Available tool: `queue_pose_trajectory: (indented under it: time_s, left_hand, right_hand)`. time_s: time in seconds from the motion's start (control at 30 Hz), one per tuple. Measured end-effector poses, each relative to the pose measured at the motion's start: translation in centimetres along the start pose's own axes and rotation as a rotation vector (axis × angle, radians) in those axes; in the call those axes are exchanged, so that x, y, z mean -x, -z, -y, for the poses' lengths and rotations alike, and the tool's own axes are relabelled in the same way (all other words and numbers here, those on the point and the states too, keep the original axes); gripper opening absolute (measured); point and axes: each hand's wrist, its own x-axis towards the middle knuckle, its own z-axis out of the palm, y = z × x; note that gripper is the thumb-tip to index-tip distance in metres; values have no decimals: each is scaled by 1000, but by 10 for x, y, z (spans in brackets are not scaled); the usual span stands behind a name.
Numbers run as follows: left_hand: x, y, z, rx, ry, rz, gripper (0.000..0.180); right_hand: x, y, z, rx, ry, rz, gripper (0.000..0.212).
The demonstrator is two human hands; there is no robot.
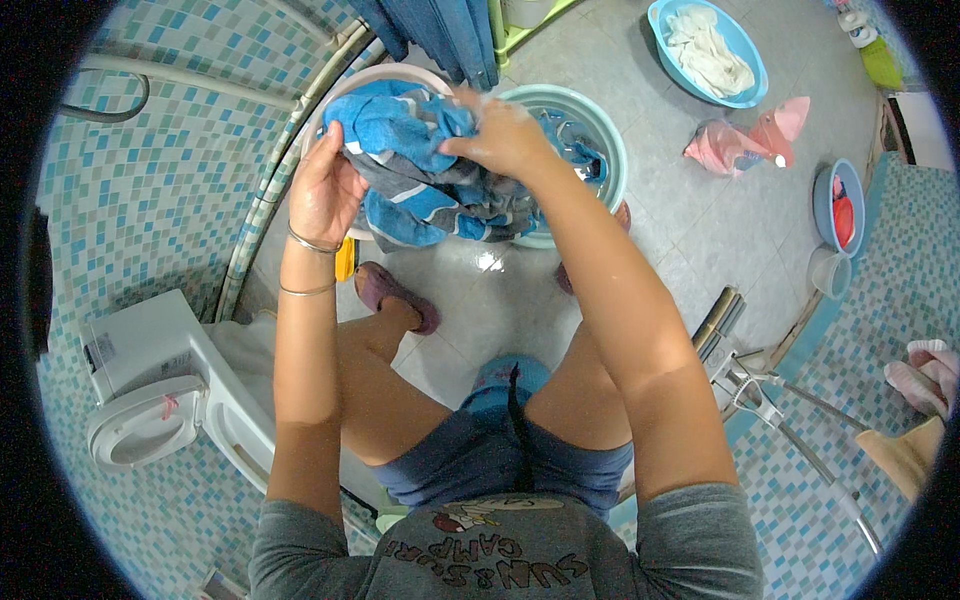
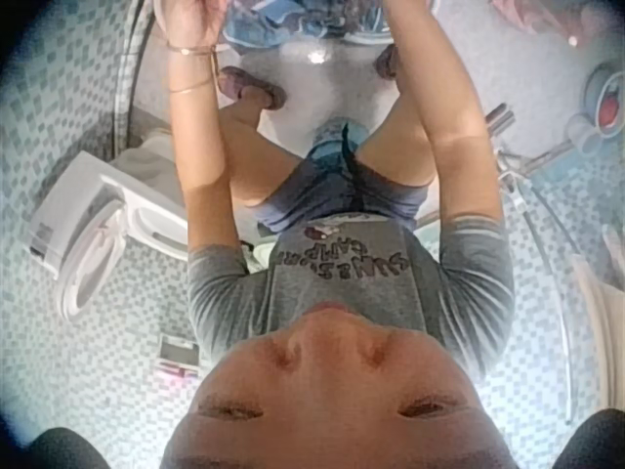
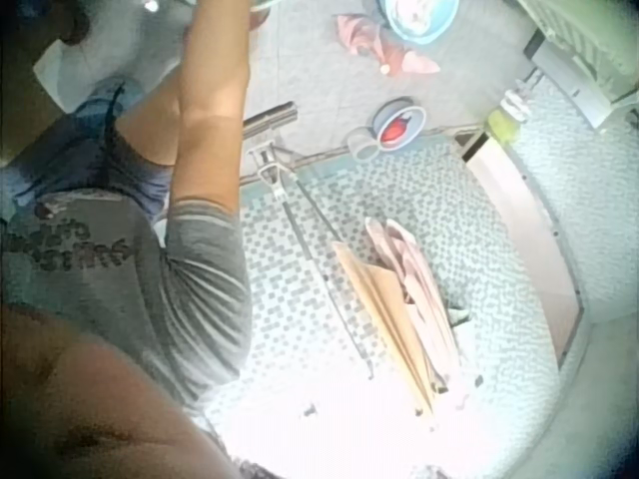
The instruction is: The person sits on a small stool in a bathroom and hand-washes a blue and grey patterned cloth in a white basin filled with water. They repeatedly scrub, wring, and rinse the cloth, occasionally applying soap from a yellow container.
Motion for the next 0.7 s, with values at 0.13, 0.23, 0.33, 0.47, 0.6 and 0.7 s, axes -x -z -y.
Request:
queue_pose_trajectory:
  time_s: [0.13, 0.23, 0.33, 0.47, 0.6, 0.7]
  left_hand:
    - [-6, 7, -8, -100, -66, -102, 25]
    - [-16, 41, -14, -175, -119, -268, 22]
    - [-20, 42, -16, -212, -140, -284, 27]
    - [-21, -8, 11, -436, -364, -134, 26]
    - [-15, -51, 71, -1077, -755, 3, 18]
    - [-41, -32, 57, -769, -457, -508, 23]
  right_hand:
    - [-11, 2, -8, -229, -220, 2, 46]
    - [-16, 11, -1, -1010, -454, -83, 34]
    - [-16, 15, 10, -1323, -572, -143, 31]
    - [-21, -6, 5, -1560, -710, -95, 40]
    - [-4, -44, 38, -1559, -804, -38, 50]
    - [7, -52, 67, -1294, -726, -142, 40]
